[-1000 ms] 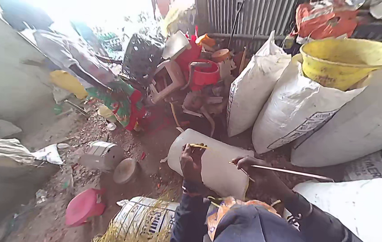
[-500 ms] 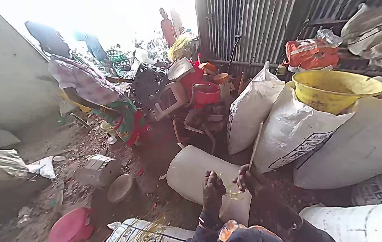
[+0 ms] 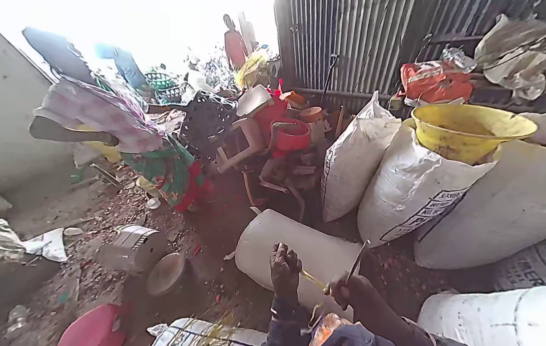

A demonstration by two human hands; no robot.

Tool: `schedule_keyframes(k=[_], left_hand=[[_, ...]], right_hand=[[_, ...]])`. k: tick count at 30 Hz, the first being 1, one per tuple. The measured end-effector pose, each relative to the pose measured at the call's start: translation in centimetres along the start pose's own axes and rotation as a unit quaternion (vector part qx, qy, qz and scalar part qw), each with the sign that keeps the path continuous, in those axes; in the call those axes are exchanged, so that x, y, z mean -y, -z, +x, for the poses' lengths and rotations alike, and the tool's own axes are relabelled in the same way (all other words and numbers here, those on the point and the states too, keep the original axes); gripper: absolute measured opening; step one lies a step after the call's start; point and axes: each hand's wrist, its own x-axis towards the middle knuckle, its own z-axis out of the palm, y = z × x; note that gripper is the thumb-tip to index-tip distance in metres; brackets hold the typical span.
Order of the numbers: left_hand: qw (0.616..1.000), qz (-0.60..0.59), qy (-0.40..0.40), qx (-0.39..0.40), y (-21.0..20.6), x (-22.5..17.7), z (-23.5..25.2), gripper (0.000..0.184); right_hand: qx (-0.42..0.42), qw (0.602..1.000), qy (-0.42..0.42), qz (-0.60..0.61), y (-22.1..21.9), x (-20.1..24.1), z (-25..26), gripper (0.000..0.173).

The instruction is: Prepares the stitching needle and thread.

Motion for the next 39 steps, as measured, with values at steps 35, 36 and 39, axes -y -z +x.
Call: schedule_keyframes(k=[35,36,39], left_hand=[[0.988,0.113,0.058,0.092,3.5,7.0,-1.8,0.022],[0.989,0.107,0.056,0.088,3.8,6.9,-1.9,0.022],[0.991,0.104,0.044,0.077,4.5,6.1,-1.7,0.022]], right_hand=[[-0.092,0.967,-0.140,0.192,1.1,-1.3,-0.7,0.027],[-0.089,0.969,-0.141,0.185,1.1,-1.2,-0.9,0.028],[-0.082,0.986,-0.117,0.086,2.1,-1.0,-1.2,0.026]])
